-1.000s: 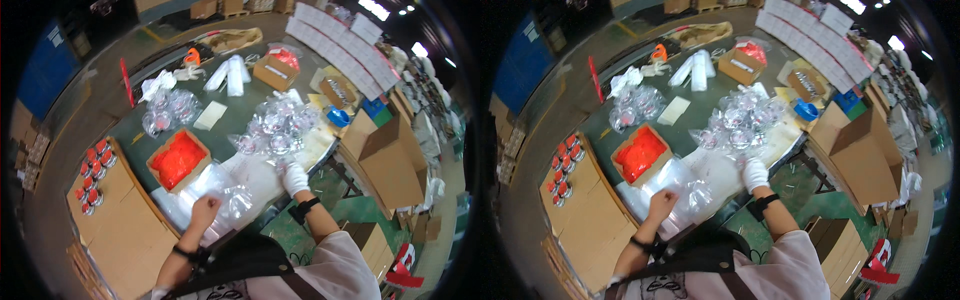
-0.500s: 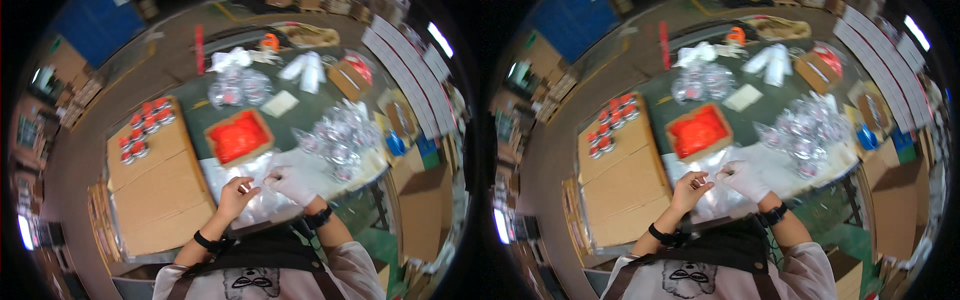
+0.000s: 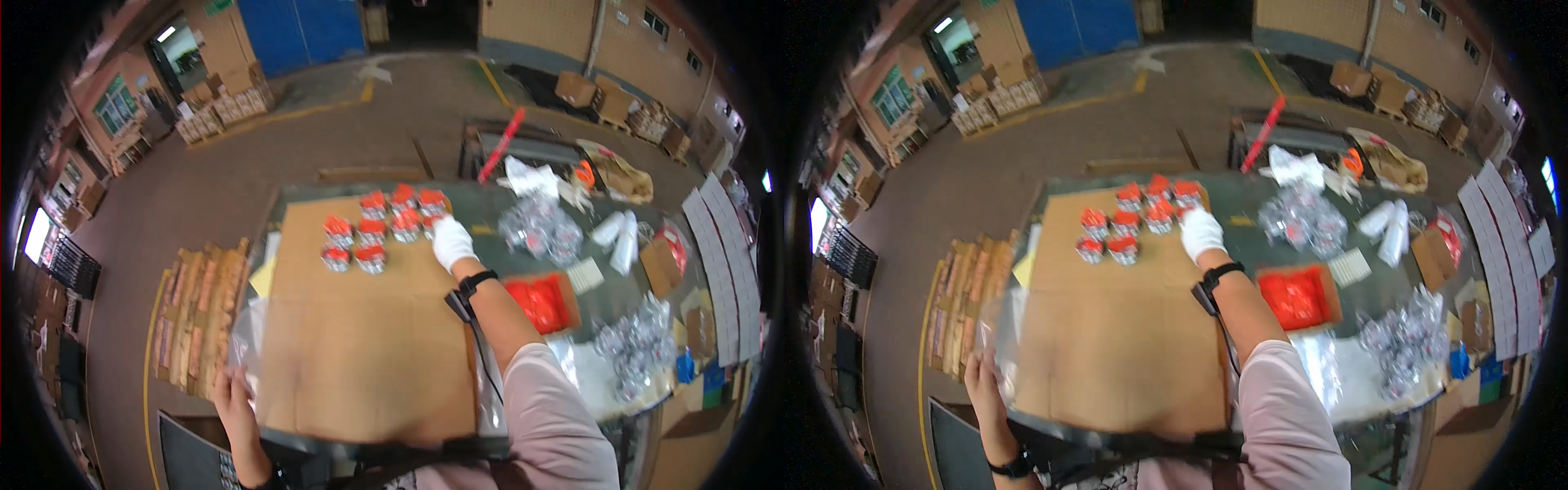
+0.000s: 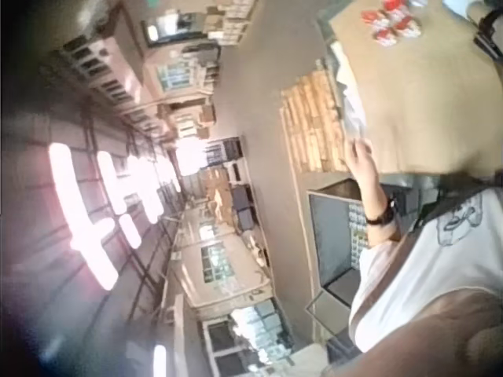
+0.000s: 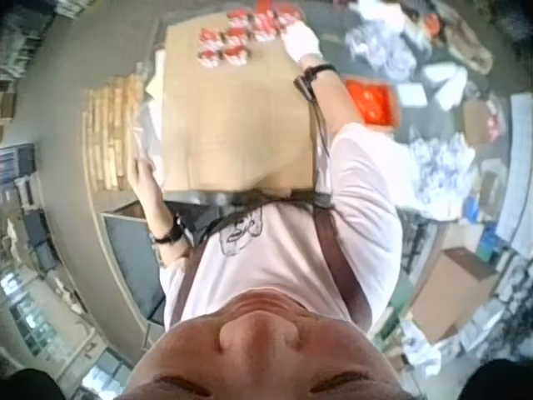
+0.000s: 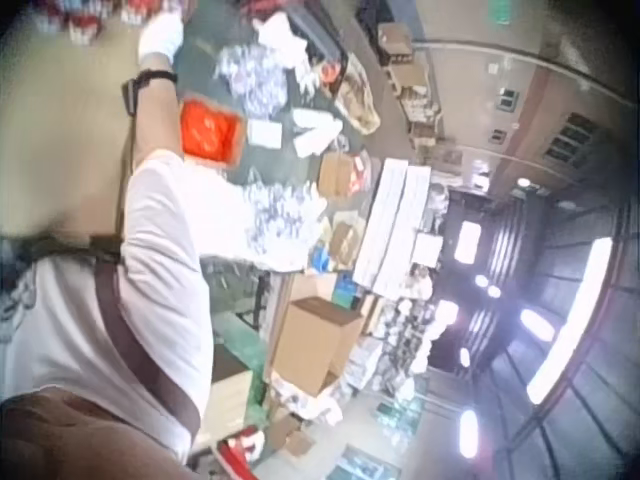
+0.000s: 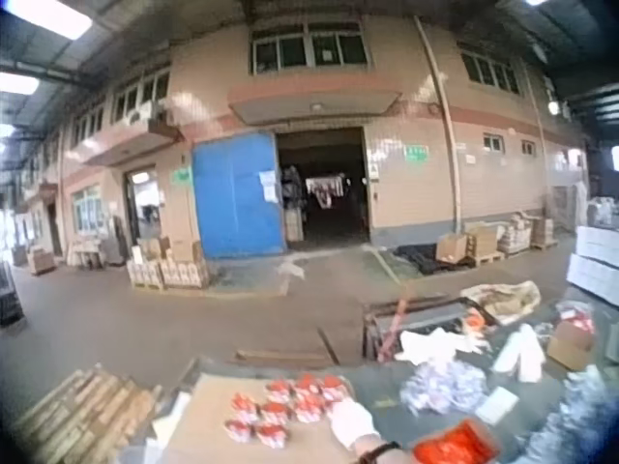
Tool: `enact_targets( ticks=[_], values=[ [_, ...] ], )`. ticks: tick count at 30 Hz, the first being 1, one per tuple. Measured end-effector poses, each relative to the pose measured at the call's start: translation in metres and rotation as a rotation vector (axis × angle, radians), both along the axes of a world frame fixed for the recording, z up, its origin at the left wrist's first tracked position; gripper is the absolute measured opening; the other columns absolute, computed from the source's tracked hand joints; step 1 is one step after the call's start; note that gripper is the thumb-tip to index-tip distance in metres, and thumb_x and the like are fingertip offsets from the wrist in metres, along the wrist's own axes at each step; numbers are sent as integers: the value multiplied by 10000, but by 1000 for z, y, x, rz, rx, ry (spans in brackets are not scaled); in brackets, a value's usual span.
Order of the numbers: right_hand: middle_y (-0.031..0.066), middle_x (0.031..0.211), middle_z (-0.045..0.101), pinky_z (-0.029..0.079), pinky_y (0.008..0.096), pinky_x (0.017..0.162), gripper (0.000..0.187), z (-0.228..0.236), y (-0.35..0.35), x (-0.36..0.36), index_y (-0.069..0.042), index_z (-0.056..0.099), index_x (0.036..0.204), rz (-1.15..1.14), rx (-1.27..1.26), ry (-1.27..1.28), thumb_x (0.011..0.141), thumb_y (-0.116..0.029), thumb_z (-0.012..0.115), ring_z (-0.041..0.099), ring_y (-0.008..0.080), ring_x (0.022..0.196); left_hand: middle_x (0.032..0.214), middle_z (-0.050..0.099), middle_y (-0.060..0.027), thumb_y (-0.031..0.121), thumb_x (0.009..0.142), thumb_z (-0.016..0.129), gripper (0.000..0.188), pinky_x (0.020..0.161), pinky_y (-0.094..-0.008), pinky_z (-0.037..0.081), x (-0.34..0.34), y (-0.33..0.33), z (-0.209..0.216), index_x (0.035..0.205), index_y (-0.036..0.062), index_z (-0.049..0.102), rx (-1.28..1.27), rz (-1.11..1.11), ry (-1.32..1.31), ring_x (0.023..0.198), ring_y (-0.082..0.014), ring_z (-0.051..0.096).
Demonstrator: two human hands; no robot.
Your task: The person repeatedly picks up small, round, red-lidded metal containers from a cardboard sheet and places them into clear plastic bags. The person then seals the bags and sets them aside on the table. The process is repeated for multiple units throughout the clip.
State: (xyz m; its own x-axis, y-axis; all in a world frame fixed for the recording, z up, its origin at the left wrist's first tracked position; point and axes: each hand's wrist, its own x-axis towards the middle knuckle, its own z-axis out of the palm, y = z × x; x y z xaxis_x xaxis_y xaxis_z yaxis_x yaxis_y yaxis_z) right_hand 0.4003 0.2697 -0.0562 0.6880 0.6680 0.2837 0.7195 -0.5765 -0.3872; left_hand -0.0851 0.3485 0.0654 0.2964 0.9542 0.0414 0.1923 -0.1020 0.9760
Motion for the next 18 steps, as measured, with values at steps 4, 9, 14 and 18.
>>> enact_targets(
  ticks=[4, 9, 14, 18],
  values=[
    [203, 951, 689, 557, 454, 767, 221, -19, 27, 46, -24, 702, 886, -106, -379, -66, 851, -151, 525, 687, 352, 872, 689, 600, -81, 49, 910, 522, 102, 557, -290, 455, 42, 7, 9, 919, -2, 610, 373, -185, 354, 610, -153, 579],
    [182, 969, 697, 541, 415, 774, 289, 48, -3, -46, -26, 670, 1001, 176, -184, 414, 846, -262, 610, 679, 336, 887, 802, 652, -235, 145, 847, 623, 186, 616, -396, 517, 95, -18, -144, 1004, 60, 674, 382, -614, 651, 663, -308, 647],
    [147, 1113, 632, 503, 367, 861, 346, 18, -105, -212, -16, 529, 1240, 289, 280, 690, 919, -142, 555, 635, 265, 976, 803, 669, -203, 201, 904, 620, 183, 593, -396, 510, 155, -84, -187, 981, 44, 675, -271, -768, 137, 638, -293, 654],
    [220, 1191, 570, 522, 421, 828, 414, -1, -131, -251, 12, 498, 1233, 336, -154, 490, 879, -172, 608, 623, 352, 1017, 862, 681, -193, 181, 922, 598, 188, 615, -367, 513, 142, -73, -148, 1017, 38, 674, -592, -415, 163, 672, -264, 656]
  ],
)
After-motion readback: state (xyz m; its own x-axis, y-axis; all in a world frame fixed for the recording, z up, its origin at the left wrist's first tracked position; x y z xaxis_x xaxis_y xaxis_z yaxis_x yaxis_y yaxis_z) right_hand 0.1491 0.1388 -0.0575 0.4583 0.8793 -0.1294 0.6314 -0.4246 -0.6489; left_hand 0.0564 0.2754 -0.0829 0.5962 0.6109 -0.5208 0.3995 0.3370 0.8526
